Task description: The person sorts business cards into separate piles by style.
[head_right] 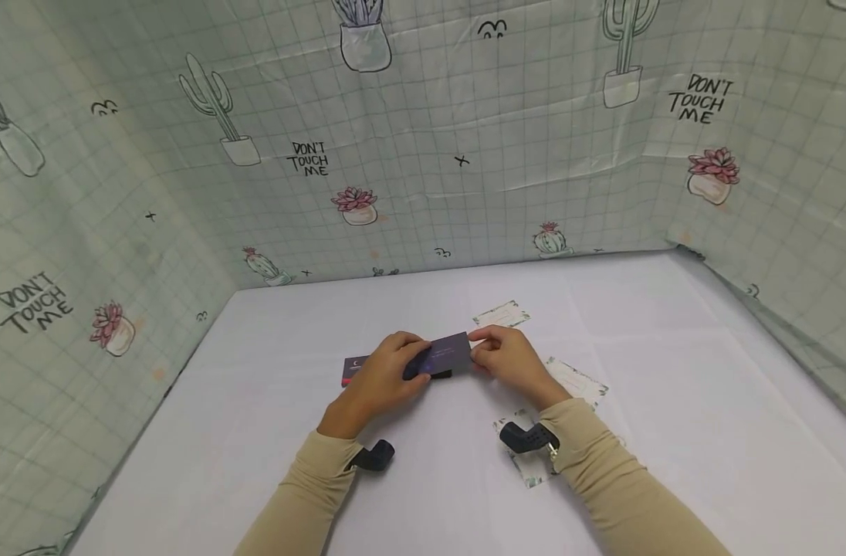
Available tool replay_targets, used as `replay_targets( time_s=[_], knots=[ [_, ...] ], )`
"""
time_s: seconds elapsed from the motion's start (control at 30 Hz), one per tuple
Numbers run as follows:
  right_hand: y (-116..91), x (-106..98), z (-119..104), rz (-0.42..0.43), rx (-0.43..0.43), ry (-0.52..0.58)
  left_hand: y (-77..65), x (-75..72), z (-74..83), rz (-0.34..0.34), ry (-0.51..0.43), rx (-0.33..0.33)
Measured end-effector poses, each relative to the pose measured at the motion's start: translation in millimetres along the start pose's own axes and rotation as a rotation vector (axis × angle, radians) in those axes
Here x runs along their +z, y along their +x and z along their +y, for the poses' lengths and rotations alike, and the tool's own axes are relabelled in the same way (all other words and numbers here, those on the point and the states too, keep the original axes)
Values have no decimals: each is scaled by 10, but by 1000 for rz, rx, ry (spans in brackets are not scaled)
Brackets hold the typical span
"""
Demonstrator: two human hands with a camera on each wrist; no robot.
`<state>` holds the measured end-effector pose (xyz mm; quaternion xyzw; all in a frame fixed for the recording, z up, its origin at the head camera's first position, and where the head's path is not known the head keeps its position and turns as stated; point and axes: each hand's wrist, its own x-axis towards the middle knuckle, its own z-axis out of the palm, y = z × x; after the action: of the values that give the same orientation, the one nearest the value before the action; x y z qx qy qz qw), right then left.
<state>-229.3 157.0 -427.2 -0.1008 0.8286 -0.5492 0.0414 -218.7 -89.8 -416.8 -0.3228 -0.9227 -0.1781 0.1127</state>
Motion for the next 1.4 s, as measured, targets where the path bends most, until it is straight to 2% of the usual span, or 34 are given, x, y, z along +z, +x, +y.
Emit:
replay_targets(
  time_s=[0.23,0.37,0.57,0.83,1.07,1.4],
  knots=[
    [53,95,-6,-44,-74,-15,-31,-40,-111,9,-36,-6],
    [45,170,-5,-59,-65,-52,-58,-49,-152,-35,-26,-29],
    [31,246,22,-75,-64,-142,-98,-28,-183,-64,-4,-62],
    [99,303,4,-59,-88,-255,-75,4,-237,-36,71,-7],
    [163,340,-21,-86,-39,-267,-83,1,-270,-98,46,-47],
    [177,347,-41,-64,-54,-354,-61,23,-291,-101,42,-53]
  ],
)
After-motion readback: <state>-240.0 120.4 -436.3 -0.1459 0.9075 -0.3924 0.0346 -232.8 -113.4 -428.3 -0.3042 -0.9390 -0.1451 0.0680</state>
